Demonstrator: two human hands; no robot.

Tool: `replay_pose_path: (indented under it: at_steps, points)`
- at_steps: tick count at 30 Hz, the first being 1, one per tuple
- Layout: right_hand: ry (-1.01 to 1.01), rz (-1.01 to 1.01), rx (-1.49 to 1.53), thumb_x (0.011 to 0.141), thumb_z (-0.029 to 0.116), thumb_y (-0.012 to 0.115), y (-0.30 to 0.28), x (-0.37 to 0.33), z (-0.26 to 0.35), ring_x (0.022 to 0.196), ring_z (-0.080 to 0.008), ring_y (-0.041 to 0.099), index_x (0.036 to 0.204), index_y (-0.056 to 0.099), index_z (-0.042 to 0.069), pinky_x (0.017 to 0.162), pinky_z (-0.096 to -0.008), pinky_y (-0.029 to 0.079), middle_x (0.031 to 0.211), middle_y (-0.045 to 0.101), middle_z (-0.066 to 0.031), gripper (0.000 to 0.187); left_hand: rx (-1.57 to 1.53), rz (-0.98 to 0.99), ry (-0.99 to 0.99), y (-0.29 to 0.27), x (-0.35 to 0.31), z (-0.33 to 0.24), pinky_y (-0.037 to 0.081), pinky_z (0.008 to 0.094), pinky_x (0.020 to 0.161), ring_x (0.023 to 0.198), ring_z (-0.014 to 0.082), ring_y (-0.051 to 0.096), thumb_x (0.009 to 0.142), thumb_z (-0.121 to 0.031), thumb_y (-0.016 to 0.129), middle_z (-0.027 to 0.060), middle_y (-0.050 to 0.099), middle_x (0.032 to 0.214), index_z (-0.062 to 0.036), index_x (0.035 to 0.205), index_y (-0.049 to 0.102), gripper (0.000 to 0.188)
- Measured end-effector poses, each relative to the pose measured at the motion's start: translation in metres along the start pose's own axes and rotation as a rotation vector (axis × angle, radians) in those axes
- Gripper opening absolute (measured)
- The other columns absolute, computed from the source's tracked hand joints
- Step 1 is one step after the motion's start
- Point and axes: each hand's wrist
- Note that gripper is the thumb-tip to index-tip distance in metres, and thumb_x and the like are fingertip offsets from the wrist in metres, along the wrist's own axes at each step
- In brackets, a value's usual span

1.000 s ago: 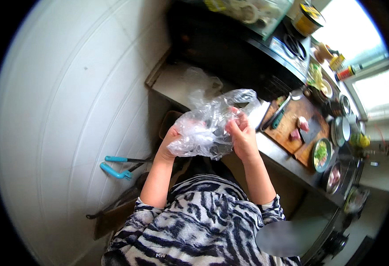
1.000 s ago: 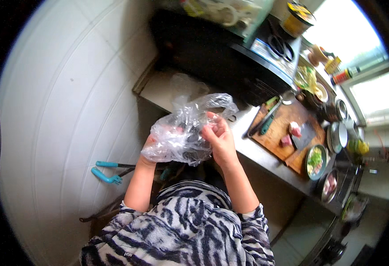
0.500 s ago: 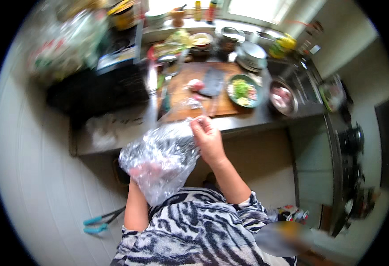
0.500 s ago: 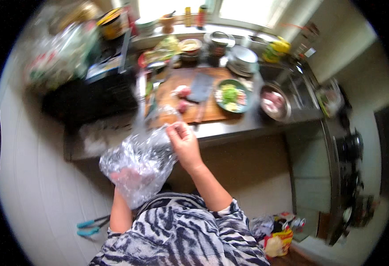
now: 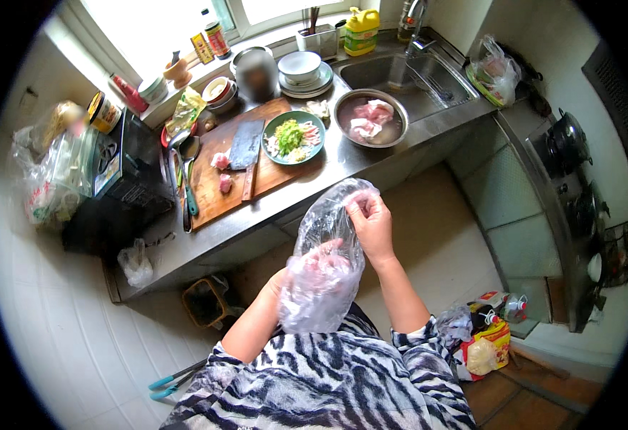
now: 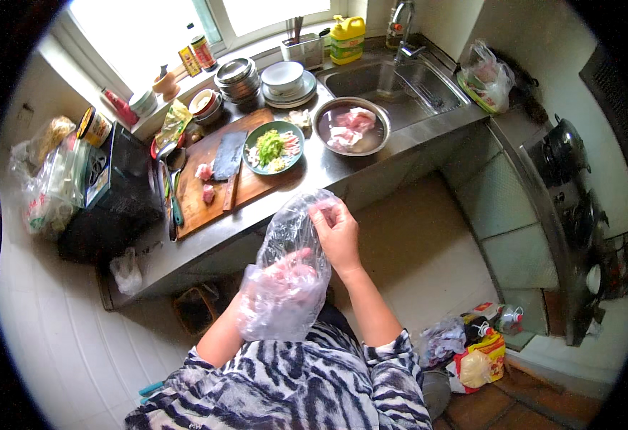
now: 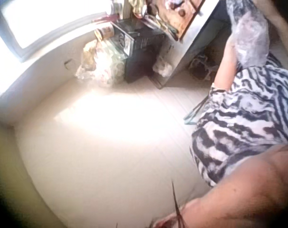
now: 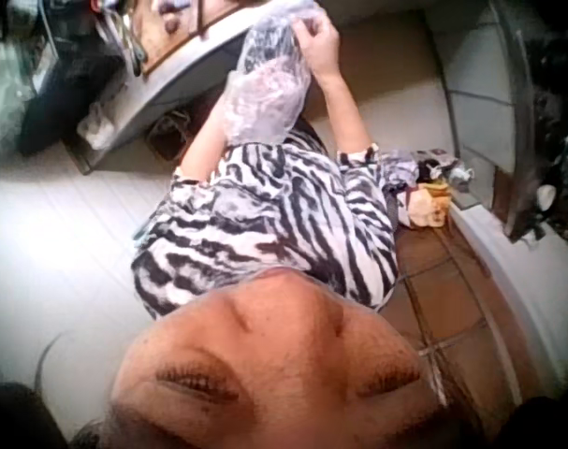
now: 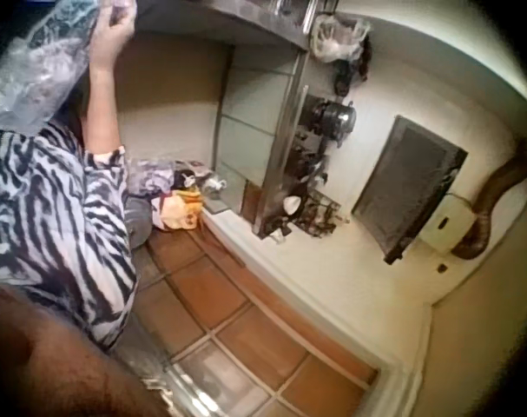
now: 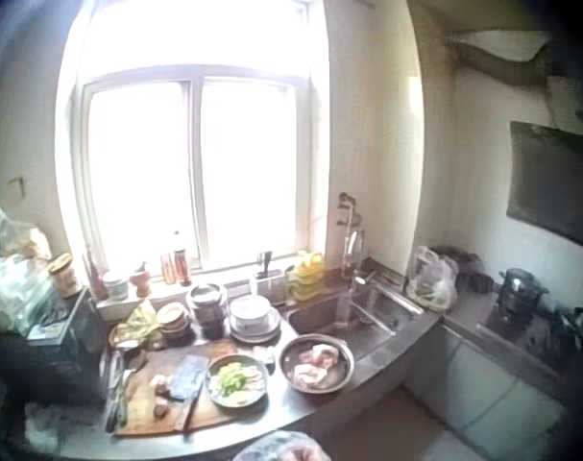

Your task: The person slices green vegetables on a wooden cutting board using a cleaver and places them on a plate. They then handle a large piece of raw meat, separating it into smaller portions by hand and placing the pieces into a plastic bag for storage.

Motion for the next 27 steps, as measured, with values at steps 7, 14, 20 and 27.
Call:
replay_pose_path:
  at_steps: [7, 14, 20, 27]
  points:
    - [0.064, 0.112, 0.167, 0.092, 0.021, 0.068, -0.058, 0.03, -0.003, 0.095, -0.0081, 0.052, 0.121, 0.049, 0.004, 0.086, -0.0244, 0.044, 0.107, 0.057, -0.0016, 0.039, 0.26, -0.121, 0.116, -0.006, 0.072, -0.021, 0.048, 0.0332, 0.091, 0.098, 0.0189, 0.062, 0.079, -0.024, 0.074, 0.0098, 0.065, 0.106, 0.0005, 0.113, 0.06, 0.044]
    - [0.048, -0.056, -0.187, 0.091, 0.016, 0.068, -0.127, 0.119, -0.029, 0.094, -0.0123, 0.055, 0.131, 0.047, 0.002, 0.085, -0.0274, 0.048, 0.113, 0.055, -0.008, 0.047, 0.156, -0.137, 0.341, -0.024, 0.104, -0.081, 0.046, 0.0425, 0.098, 0.112, 0.0285, 0.059, 0.078, -0.027, 0.071, 0.0152, 0.06, 0.118, 0.0021, 0.126, 0.051, 0.06]
    - [-0.261, 0.26, -1.125, 0.075, 0.003, 0.071, -0.12, 0.264, -0.025, 0.121, -0.0347, 0.049, 0.127, 0.053, 0.01, 0.103, -0.0399, 0.041, 0.13, 0.051, -0.0144, 0.055, -0.116, -0.15, 0.432, -0.042, 0.142, -0.108, 0.043, 0.0487, 0.102, 0.12, 0.0356, 0.054, 0.076, -0.029, 0.073, 0.016, 0.056, 0.127, -0.0009, 0.127, 0.052, 0.061]
    - [-0.673, 0.671, -1.572, 0.077, 0.005, 0.061, -0.117, 0.37, -0.109, 0.125, -0.0359, 0.045, 0.134, 0.051, 0.02, 0.103, -0.0442, 0.04, 0.137, 0.048, -0.0111, 0.06, 0.203, -0.151, 0.453, -0.034, 0.189, -0.158, 0.046, 0.0479, 0.097, 0.116, 0.0348, 0.054, 0.072, -0.031, 0.078, 0.0165, 0.054, 0.123, -0.003, 0.108, 0.058, 0.05]
Point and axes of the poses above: each hand's wrist, its own x-axis towards the middle knuckle, its own y-axis out of the palm, z = x × y
